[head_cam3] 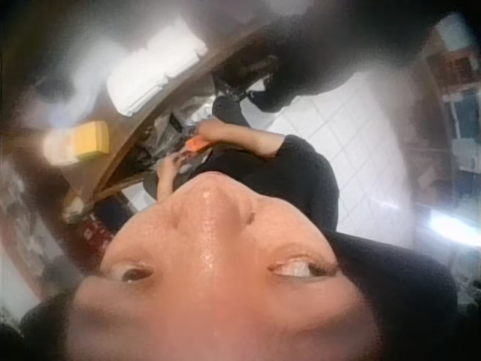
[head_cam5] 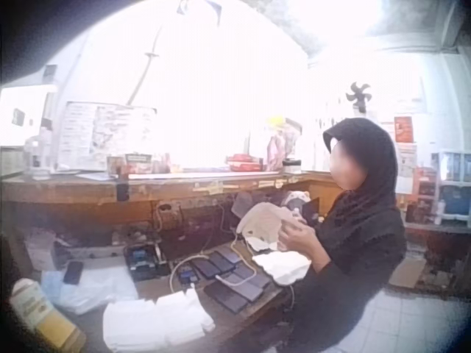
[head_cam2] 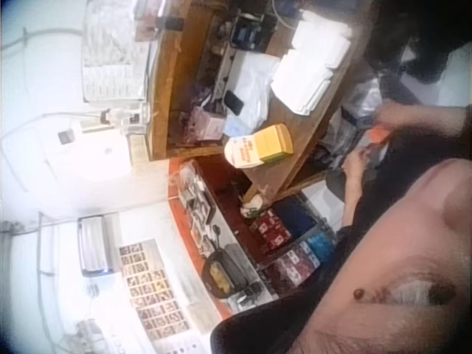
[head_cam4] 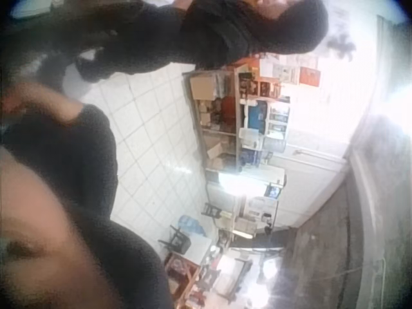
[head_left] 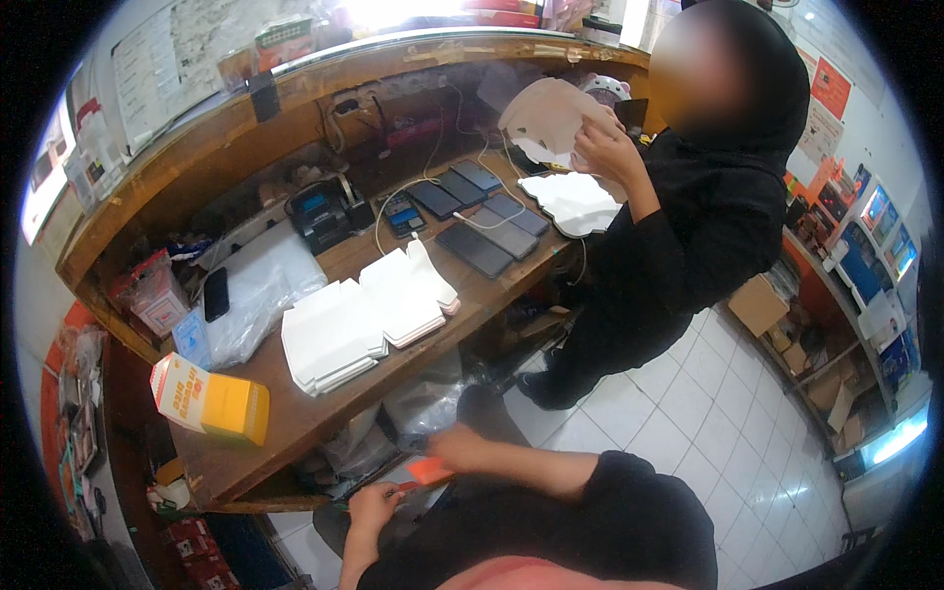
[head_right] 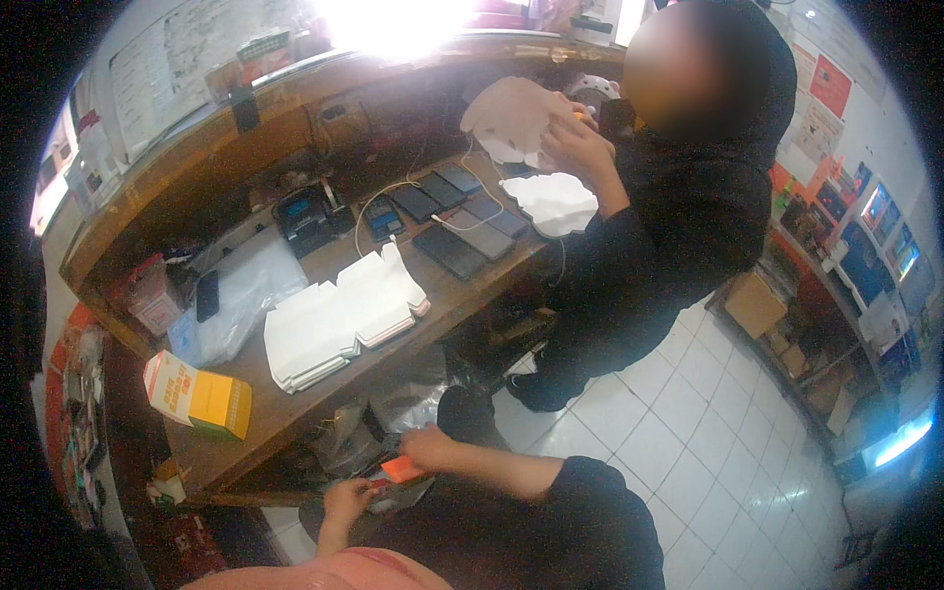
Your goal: The person assembles small, flat-packed cardboard boxes by folding the flaps and securing them with adhesive. They handle multiple boxes one by one, folding the sides and bottom to form the box shape.
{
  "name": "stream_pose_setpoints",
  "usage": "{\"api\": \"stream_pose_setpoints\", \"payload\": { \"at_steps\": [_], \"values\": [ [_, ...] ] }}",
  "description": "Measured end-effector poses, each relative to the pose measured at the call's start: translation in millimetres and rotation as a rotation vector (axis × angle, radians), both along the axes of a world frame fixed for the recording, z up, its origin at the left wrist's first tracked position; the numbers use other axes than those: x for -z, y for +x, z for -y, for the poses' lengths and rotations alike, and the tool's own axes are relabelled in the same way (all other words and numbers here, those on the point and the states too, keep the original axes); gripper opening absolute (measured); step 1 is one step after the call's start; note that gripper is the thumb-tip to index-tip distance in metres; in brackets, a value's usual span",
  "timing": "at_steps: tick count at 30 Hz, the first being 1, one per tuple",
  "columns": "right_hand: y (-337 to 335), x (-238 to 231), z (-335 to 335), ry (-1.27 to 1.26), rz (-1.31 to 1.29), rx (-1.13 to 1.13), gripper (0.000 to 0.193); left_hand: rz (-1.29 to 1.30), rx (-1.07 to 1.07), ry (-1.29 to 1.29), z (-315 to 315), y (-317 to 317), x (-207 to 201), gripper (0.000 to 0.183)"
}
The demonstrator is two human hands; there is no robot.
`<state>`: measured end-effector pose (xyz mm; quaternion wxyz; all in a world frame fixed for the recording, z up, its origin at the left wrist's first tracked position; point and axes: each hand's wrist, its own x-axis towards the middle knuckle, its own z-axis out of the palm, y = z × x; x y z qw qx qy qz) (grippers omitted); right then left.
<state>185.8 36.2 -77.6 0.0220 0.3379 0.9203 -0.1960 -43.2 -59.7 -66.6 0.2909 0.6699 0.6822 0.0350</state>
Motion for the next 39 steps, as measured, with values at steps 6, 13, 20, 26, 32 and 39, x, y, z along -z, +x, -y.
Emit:
{"api": "stream_pose_setpoints", "payload": {
  "at_steps": [6, 13, 20, 26, 32, 39],
  "values": [
    [-20, -6, 9, -0.125, -0.131, -0.072, 0.022, 0.172, -0.082, 0.011, -3, 3, 8, 0.025],
    [-23, -14, 11, 0.029, -0.326, -0.235, 0.012, 0.23, -0.162, -0.001, -16, 1, 17, 0.019],
    [-23, -19, 2, -0.011, -0.439, -0.449, 0.014, 0.148, -0.011, -0.063, -28, 18, -24, 0.024],
    [-27, -12, 9, 0.042, -0.377, -0.429, 0.013, 0.217, 0.132, -0.131, -29, 15, -13, 0.027],
    [-38, -16, 18, -0.05, -0.134, -0.366, 0.013, 0.341, 0.125, -0.328, -21, 3, 7, 0.025],
    [-44, -6, 16, 0.009, -0.277, -0.311, 0.017, 0.653, 0.098, -0.217, -17, -5, 0, 0.029]
  ]
}}
